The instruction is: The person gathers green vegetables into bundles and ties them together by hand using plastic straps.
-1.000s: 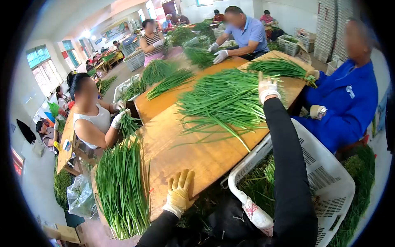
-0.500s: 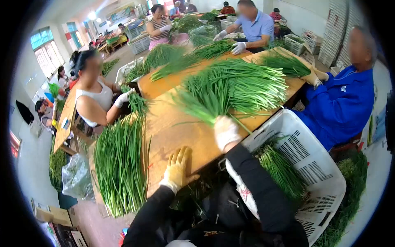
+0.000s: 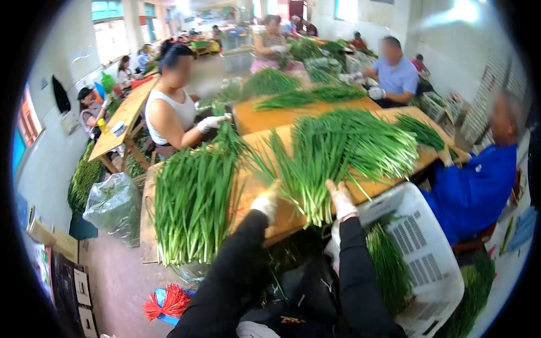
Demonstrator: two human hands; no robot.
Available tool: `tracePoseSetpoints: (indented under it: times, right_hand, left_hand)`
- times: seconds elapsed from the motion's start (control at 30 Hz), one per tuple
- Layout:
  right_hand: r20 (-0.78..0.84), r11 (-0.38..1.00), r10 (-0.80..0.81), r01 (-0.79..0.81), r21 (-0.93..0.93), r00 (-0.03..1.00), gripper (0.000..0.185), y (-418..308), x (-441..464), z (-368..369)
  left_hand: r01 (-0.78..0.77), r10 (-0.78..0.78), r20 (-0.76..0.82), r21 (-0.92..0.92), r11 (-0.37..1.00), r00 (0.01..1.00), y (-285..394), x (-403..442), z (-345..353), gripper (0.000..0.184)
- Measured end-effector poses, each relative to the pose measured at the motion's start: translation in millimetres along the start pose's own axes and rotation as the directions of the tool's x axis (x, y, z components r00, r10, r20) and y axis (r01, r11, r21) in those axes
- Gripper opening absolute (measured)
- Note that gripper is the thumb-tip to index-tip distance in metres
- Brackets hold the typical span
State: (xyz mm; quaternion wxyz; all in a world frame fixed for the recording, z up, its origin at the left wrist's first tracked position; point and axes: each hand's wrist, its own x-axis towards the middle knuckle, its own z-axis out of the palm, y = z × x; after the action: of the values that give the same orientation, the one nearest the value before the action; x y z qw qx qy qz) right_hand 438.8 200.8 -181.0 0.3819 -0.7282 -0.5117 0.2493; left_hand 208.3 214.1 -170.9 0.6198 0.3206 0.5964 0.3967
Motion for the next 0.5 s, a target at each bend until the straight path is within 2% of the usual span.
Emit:
tracePoseSetpoints:
  times: [0.03, 0.07, 0.1, 0.17, 0.23, 0.3, 0.33, 0.37, 0.43, 0.47, 0.5]
  right_hand:
    - [-0.027, 0.999, -0.009, 0.008, -0.048, 1.000, 0.068, -16.9, -4.6, 19.2]
    - [0.004, 0.997, -0.042, 0.043, -0.062, 0.999, 0.068, -27.9, -6.1, 39.2]
    - [0.036, 0.994, -0.076, 0.079, -0.078, 0.996, 0.067, -35.8, -5.7, 56.2]
    - [0.261, 0.981, -0.188, 0.171, 0.089, 0.947, 0.062, -61.7, -16.4, 67.4]
    - [0.266, 0.985, -0.041, 0.083, -0.149, 0.963, 0.053, -80.8, -28.2, 81.4]
    - [0.381, 0.879, -0.135, 0.288, -0.379, 0.915, 0.050, -104.5, -46.2, 76.4]
    - [0.378, 0.806, -0.190, 0.364, -0.468, 0.906, 0.052, -114.1, -58.1, 75.3]
    - [0.426, 0.686, -0.257, 0.474, -0.552, 0.867, 0.054, -116.2, -65.5, 79.5]
    - [0.507, 0.604, -0.333, 0.593, -0.533, 0.795, 0.058, -130.3, -90.5, 68.2]
    - [0.541, 0.580, -0.379, 0.648, -0.493, 0.751, 0.061, -130.4, -99.3, 64.1]
    - [0.574, 0.555, -0.418, 0.698, -0.453, 0.705, 0.064, -126.5, -108.0, 60.2]
  left_hand:
    - [-0.074, 0.071, 0.033, 0.102, 0.992, 0.997, 1.9, 6.2, 9.0, 0.076]
    - [-0.073, 0.063, 0.073, 0.136, 0.988, 0.995, 6.3, 11.4, 14.8, 0.073]
    - [-0.014, -0.004, 0.165, 0.109, 0.994, 0.986, 10.1, 17.9, 20.8, 0.071]
    - [0.124, -0.117, 0.359, 0.004, 0.992, 0.926, 12.4, 29.4, 23.0, 0.066]
    - [0.197, -0.085, 0.502, -0.175, 0.965, 0.861, -2.4, 41.4, 15.1, 0.052]
    - [0.324, -0.147, 0.580, -0.213, 0.922, 0.801, -18.7, 64.1, 3.3, 0.046]
    - [0.599, -0.130, 0.726, -0.436, 0.672, 0.675, -25.1, 53.2, -4.3, 0.045]
    - [0.418, -0.084, 0.673, -0.352, 0.837, 0.735, 0.4, 2.1, -15.1, 0.039]
    - [0.267, 0.187, 0.616, -0.569, 0.778, 0.765, -49.8, 37.5, -22.1, 0.045]
    - [-0.053, 0.376, 0.573, -0.500, 0.864, 0.728, -54.8, 18.7, -30.0, 0.051]
    - [-0.417, 0.558, 0.505, -0.372, 0.829, 0.659, -59.7, -0.1, -37.9, 0.057]
